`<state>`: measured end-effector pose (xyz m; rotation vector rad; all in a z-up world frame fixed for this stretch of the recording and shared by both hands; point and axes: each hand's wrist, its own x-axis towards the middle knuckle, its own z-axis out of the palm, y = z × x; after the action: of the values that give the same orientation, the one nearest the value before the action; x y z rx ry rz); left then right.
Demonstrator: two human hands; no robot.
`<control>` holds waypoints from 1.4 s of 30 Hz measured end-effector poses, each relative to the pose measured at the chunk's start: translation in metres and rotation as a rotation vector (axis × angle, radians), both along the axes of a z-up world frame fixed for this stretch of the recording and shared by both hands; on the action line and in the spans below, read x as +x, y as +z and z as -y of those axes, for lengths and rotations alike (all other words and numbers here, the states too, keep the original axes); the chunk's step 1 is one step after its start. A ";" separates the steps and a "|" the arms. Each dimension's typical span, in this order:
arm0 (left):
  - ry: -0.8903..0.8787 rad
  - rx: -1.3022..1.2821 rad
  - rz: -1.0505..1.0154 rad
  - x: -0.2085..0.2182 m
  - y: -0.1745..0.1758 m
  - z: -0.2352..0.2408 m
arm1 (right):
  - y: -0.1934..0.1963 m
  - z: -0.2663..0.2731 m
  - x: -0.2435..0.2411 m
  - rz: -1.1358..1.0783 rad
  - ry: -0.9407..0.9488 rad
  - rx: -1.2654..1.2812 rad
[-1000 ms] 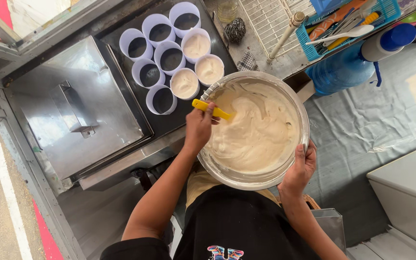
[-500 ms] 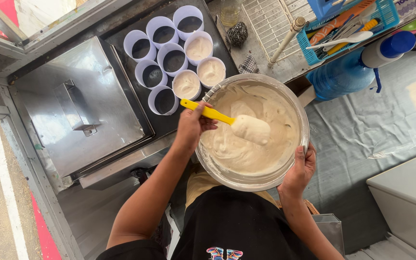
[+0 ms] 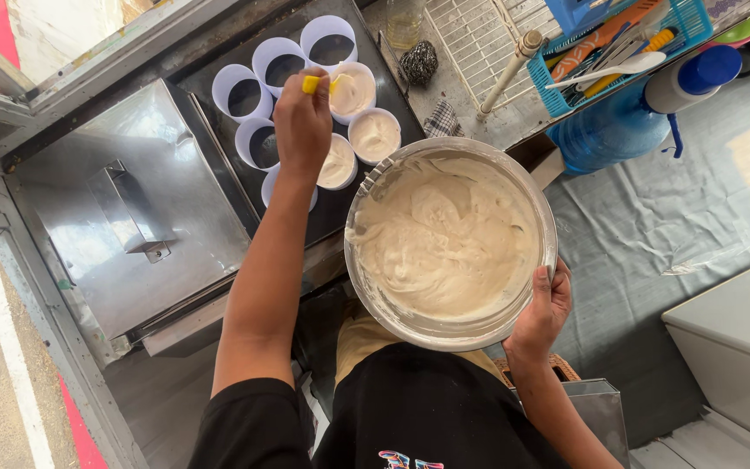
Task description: The person staples white paper into cylindrical molds and arranges them on a metal tray. Then, using a yellow spatula, the person scoops batter from a large metal bowl and fills each paper cup. The filled cups remain on the tray.
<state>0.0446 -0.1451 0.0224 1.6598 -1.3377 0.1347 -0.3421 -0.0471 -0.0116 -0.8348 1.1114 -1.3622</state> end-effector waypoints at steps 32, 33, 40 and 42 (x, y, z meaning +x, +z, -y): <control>-0.158 0.383 -1.382 -0.140 -0.087 -0.143 | 0.007 -0.008 0.006 0.082 0.023 -0.051; -0.156 0.378 -1.443 -0.140 -0.093 -0.143 | 0.007 -0.007 0.006 0.091 0.023 -0.052; -0.146 0.243 -1.601 -0.111 -0.089 -0.138 | 0.000 -0.005 0.003 0.108 0.023 -0.047; -0.144 0.138 -1.585 -0.091 -0.075 -0.127 | 0.001 -0.003 0.003 0.082 0.018 -0.042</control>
<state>-0.0468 -0.0177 -0.0530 1.1385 -0.1964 -1.1425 -0.3388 -0.0438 -0.0108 -0.8104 1.0131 -1.3960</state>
